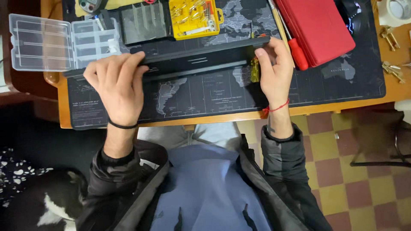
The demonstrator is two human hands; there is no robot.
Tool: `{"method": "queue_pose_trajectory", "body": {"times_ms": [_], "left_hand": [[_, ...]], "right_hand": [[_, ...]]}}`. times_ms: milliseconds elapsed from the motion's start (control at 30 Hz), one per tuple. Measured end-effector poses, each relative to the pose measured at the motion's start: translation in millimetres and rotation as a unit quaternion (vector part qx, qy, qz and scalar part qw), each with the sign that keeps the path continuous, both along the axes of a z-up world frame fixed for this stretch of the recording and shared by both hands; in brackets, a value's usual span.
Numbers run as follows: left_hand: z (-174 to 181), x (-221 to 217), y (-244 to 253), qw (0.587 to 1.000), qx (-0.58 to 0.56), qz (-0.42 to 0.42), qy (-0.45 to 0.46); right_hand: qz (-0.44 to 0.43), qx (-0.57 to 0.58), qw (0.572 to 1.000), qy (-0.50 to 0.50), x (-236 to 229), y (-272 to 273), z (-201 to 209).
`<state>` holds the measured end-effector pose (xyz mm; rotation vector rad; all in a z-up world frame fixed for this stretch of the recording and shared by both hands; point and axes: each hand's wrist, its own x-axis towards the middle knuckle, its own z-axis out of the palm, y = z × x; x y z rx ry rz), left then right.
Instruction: The person uses a red screwdriver and a yellow screwdriver to remove screws from the back of a black keyboard. They flip the keyboard over, remove the bottom cover, and continue unscrewing components from the underside.
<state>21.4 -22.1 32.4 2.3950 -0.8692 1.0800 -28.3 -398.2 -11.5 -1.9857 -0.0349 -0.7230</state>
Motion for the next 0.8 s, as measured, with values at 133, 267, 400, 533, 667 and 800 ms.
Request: {"method": "queue_pose_trajectory", "body": {"times_ms": [133,267,400,533,667,800], "left_hand": [[9.1,0.7,9.4,0.999,-0.005,-0.016,0.038],[15.3,2.4,18.9,0.995,0.019,-0.029,0.093],[16.7,7.1,27.9,0.988,0.036,-0.046,0.146],[12.5,10.0,31.6,0.985,0.043,-0.051,0.159],[6.8,11.8,34.8,0.984,0.044,-0.042,0.169],[1.4,13.2,38.7,0.984,0.048,-0.036,0.167]], "right_hand": [[0.01,0.033,0.999,-0.015,-4.4,-0.6,-7.6],[0.014,0.028,1.0,-0.001,-14.2,4.8,-2.9],[0.018,0.024,0.999,0.03,-23.7,13.6,4.9],[0.007,0.022,0.999,0.039,-26.2,15.1,-13.2],[0.003,0.057,0.997,0.056,-28.2,21.5,-19.3],[0.001,0.046,0.996,0.071,-29.6,24.4,-23.8]]}}
